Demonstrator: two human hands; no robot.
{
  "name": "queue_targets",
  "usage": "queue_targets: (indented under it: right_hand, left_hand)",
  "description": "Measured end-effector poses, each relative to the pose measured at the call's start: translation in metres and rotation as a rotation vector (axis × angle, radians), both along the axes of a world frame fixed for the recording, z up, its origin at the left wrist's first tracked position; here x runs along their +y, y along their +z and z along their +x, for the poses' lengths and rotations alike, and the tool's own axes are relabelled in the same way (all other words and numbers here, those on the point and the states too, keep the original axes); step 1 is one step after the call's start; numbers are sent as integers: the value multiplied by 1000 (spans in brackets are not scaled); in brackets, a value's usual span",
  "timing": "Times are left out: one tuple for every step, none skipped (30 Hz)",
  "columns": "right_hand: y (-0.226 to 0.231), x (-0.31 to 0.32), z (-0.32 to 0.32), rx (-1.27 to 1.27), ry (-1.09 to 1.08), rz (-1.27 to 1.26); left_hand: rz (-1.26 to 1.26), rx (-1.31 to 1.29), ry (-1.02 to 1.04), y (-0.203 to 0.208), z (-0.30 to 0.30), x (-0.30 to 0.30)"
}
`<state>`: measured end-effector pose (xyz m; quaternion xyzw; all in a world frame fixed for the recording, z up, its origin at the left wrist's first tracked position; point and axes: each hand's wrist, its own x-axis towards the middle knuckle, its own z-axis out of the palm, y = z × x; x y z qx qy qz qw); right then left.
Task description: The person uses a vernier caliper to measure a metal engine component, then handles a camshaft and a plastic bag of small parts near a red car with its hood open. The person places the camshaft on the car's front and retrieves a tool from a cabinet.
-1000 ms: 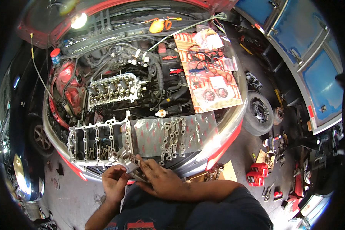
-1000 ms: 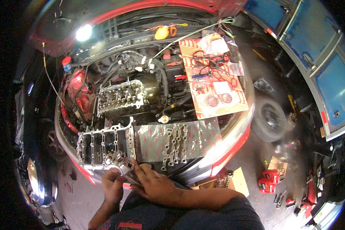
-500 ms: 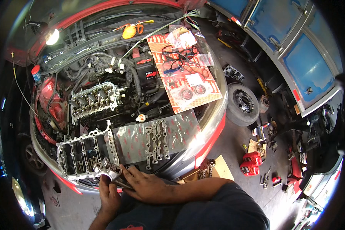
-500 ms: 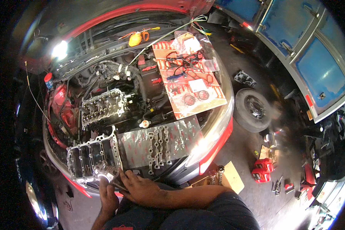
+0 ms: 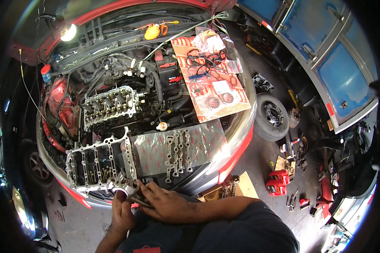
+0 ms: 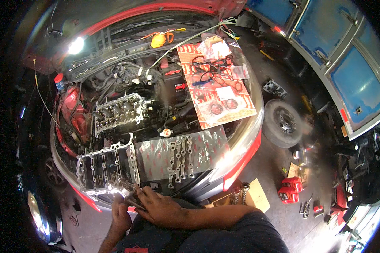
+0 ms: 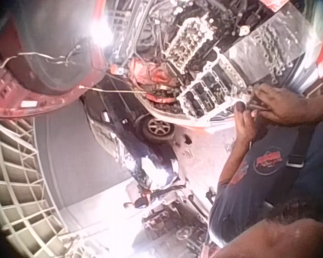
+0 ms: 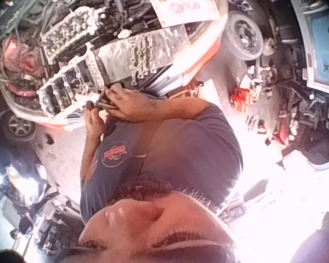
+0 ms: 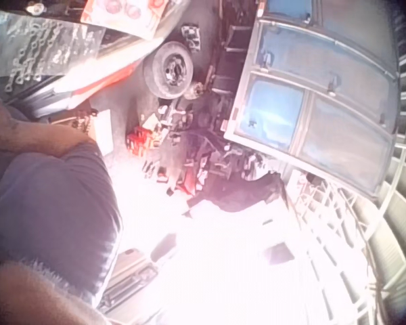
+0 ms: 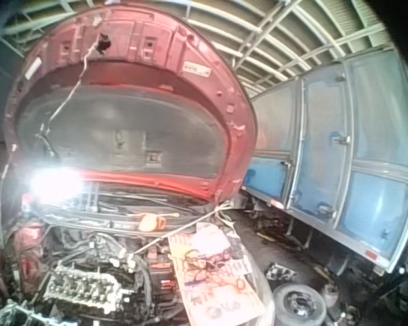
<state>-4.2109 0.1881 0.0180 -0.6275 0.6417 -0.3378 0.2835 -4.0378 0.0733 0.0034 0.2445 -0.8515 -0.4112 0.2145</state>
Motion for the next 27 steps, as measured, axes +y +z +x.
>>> queue_targets:
  right_hand:
    - [2,0,-1,-2,-6,3]
    - [5,-1,-3,-10,-1,-6]
    - [7,-2,-4,-4,-36,18]
    - [10,-2,-6,-5,-59,31]
    - [11,-2,-7,-15,-71,66]
    - [12,-1,-9,-60,-61,69]
    - [13,-1,-10,-69,-52,87]
    - [12,-1,-11,-82,-52,79]
    - [12,-1,-12,-105,-62,74]
    - [11,0,-12,-77,-75,95]
    - [9,1,-12,-74,-75,79]
    - [8,1,-12,-89,-80,73]
    - [7,2,-13,-119,-84,51]
    - [6,3,-13,-103,-86,45]
    - [6,3,-14,-91,-84,41]
    - [5,4,-15,-91,-82,28]
    - [6,4,-16,-93,-77,17]
    - [6,4,-17,-70,-97,49]
    - [7,4,-17,-77,-87,70]
    - [8,4,-17,-86,-80,67]
    - [9,4,-17,-95,-74,65]
    - [9,4,-17,-72,-73,59]
    - [9,3,-16,-54,-63,62]
    - [10,3,-14,-37,-54,66]
    - [9,3,-13,-18,-45,69]
    - [9,2,-11,3,-50,52]
    - [8,3,-9,26,-56,33]
  left_hand:
    - [156,33,27,3,-3,0]
    - [311,126,78,6,-6,-1]
    - [459,216,106,9,-9,0]
    - [94,15,77,14,-10,-4]
    - [-5,-9,69,17,-12,-5]
    - [-1,2,57,18,-14,-5]
    - [-14,23,75,19,-18,-4]
    - [39,30,69,19,-22,-4]
    - [66,51,67,19,-24,-2]
    - [143,90,92,18,-30,0]
    - [166,38,73,17,-33,0]
    - [220,91,72,16,-36,2]
    - [295,110,68,15,-40,2]
    - [276,162,51,15,-40,2]
    - [279,178,31,17,-39,0]
    - [281,194,11,18,-39,-2]
    - [262,175,-14,19,-39,-4]
    - [240,156,-35,20,-37,-7]
    - [217,138,-53,21,-36,-9]
    - [318,161,-76,21,-36,-10]
    - [313,184,-68,21,-35,-10]
    - [311,196,-64,20,-35,-10]
    - [308,217,-57,19,-34,-9]
    - [354,207,9,17,-34,-6]
    - [411,201,39,16,-33,-5]
    - [461,214,65,14,-31,-3]
    - [524,218,87,12,-30,-2]
